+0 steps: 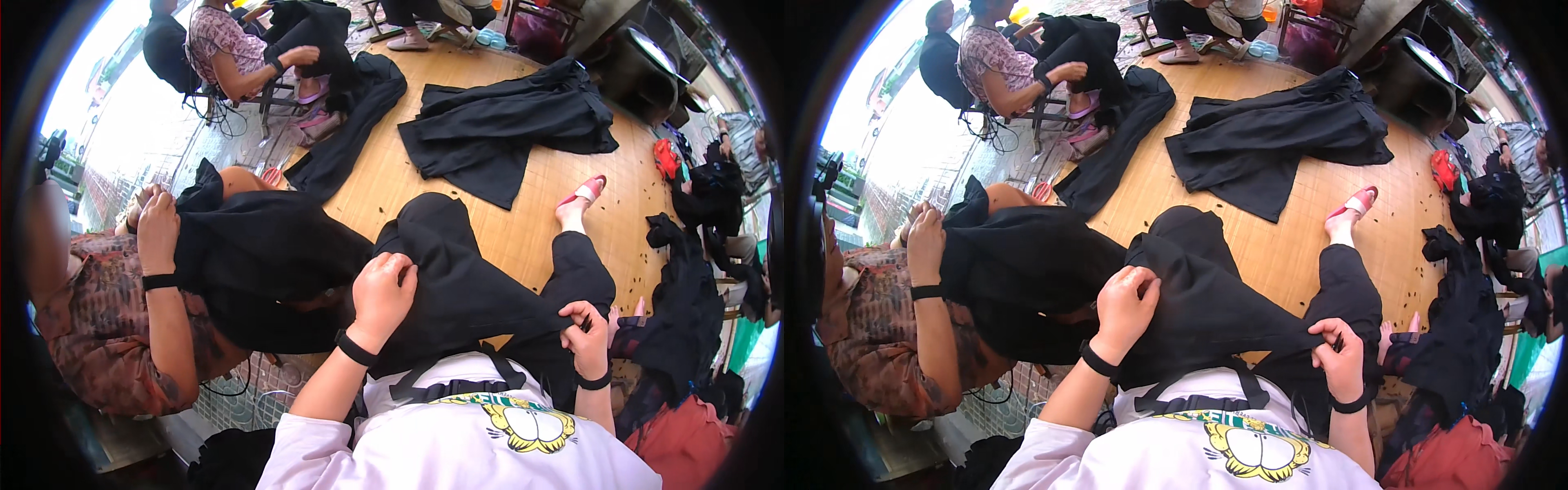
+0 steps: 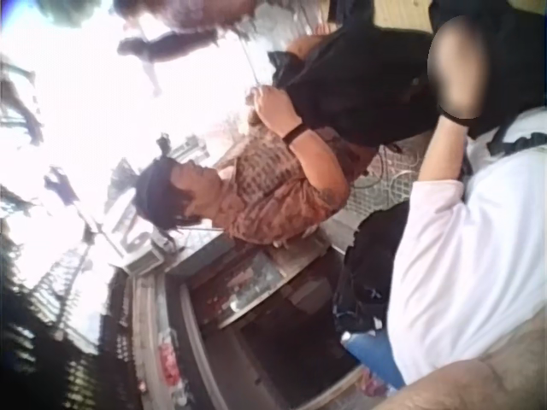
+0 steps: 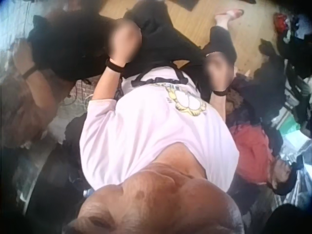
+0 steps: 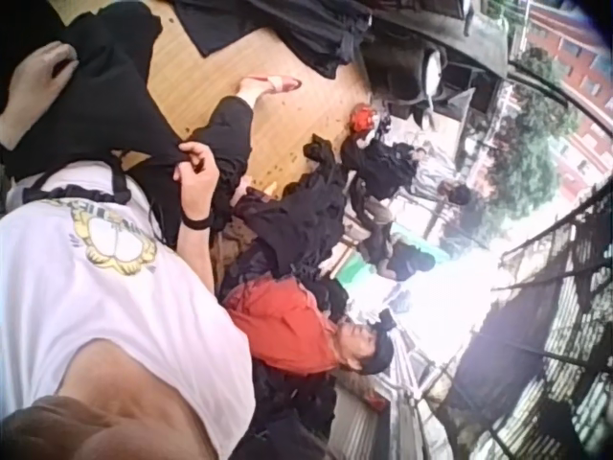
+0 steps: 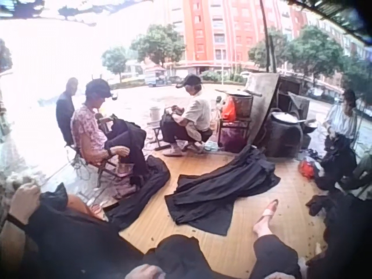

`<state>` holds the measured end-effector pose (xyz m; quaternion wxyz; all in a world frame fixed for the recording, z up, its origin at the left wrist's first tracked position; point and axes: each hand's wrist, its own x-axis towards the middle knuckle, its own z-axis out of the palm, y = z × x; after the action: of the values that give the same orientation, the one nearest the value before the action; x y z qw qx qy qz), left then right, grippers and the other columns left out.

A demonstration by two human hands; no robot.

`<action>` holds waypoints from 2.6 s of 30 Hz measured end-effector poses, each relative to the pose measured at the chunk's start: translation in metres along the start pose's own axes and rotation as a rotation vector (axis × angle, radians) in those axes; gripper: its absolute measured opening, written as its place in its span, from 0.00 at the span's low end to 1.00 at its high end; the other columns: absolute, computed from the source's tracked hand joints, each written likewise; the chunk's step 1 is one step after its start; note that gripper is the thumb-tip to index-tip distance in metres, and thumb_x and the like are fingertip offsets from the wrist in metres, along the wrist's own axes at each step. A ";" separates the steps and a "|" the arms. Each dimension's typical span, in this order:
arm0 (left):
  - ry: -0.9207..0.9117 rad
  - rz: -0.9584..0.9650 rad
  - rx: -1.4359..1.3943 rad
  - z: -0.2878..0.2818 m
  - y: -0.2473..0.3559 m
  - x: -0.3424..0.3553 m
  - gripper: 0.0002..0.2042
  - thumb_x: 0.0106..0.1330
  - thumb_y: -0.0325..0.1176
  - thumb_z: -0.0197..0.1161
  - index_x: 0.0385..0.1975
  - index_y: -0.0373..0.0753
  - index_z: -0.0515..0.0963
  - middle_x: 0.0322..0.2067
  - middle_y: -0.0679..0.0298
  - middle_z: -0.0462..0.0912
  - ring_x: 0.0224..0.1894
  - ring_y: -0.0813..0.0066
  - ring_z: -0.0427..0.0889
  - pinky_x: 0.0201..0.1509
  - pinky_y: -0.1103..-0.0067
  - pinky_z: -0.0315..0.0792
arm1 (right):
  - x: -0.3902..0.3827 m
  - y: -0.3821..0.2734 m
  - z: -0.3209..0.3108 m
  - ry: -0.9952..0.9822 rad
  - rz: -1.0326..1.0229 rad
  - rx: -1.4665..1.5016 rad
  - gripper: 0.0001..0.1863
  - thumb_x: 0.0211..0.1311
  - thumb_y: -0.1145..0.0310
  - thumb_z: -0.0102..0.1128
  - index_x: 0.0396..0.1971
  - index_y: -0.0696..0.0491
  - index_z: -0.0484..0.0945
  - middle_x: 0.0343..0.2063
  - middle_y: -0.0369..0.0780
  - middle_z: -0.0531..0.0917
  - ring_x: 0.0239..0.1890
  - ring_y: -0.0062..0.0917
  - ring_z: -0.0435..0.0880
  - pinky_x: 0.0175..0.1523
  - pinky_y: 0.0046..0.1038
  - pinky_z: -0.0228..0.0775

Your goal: Inspecting and trimming loose threads from black trousers in a shared workspace.

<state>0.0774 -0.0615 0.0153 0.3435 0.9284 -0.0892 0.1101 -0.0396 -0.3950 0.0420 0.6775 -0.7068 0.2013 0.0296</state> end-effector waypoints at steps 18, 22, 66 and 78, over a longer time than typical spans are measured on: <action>0.053 0.105 -0.172 -0.038 -0.010 0.048 0.08 0.58 0.22 0.69 0.36 0.36 0.82 0.33 0.61 0.81 0.32 0.72 0.80 0.37 0.79 0.75 | 0.009 0.005 -0.002 0.014 0.046 0.012 0.12 0.55 0.86 0.50 0.37 0.59 0.79 0.17 0.29 0.74 0.17 0.12 0.71 0.24 0.15 0.56; -0.124 0.142 -0.129 -0.010 -0.017 0.044 0.10 0.55 0.22 0.71 0.36 0.40 0.84 0.32 0.61 0.81 0.33 0.66 0.82 0.37 0.75 0.76 | 0.006 0.001 0.000 0.006 0.058 0.017 0.12 0.55 0.85 0.50 0.37 0.59 0.79 0.18 0.30 0.75 0.17 0.12 0.71 0.23 0.15 0.55; -0.648 0.461 -0.204 -0.011 0.089 0.033 0.27 0.53 0.33 0.72 0.56 0.36 0.75 0.42 0.53 0.84 0.49 0.50 0.81 0.56 0.64 0.74 | 0.043 -0.067 0.047 -0.057 -0.039 0.096 0.08 0.65 0.73 0.64 0.39 0.62 0.79 0.20 0.30 0.75 0.18 0.10 0.70 0.24 0.15 0.60; -1.019 -0.097 -0.586 -0.002 0.061 0.050 0.15 0.59 0.18 0.47 0.44 0.29 0.77 0.30 0.71 0.74 0.35 0.86 0.71 0.40 0.84 0.69 | 0.049 -0.058 0.044 -0.115 0.056 0.220 0.08 0.70 0.70 0.58 0.36 0.60 0.79 0.20 0.33 0.78 0.15 0.11 0.69 0.22 0.15 0.59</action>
<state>0.1099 -0.1103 0.0681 0.5043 0.7337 -0.2270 -0.3948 0.0341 -0.3638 0.0779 0.7603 -0.6194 0.1838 0.0669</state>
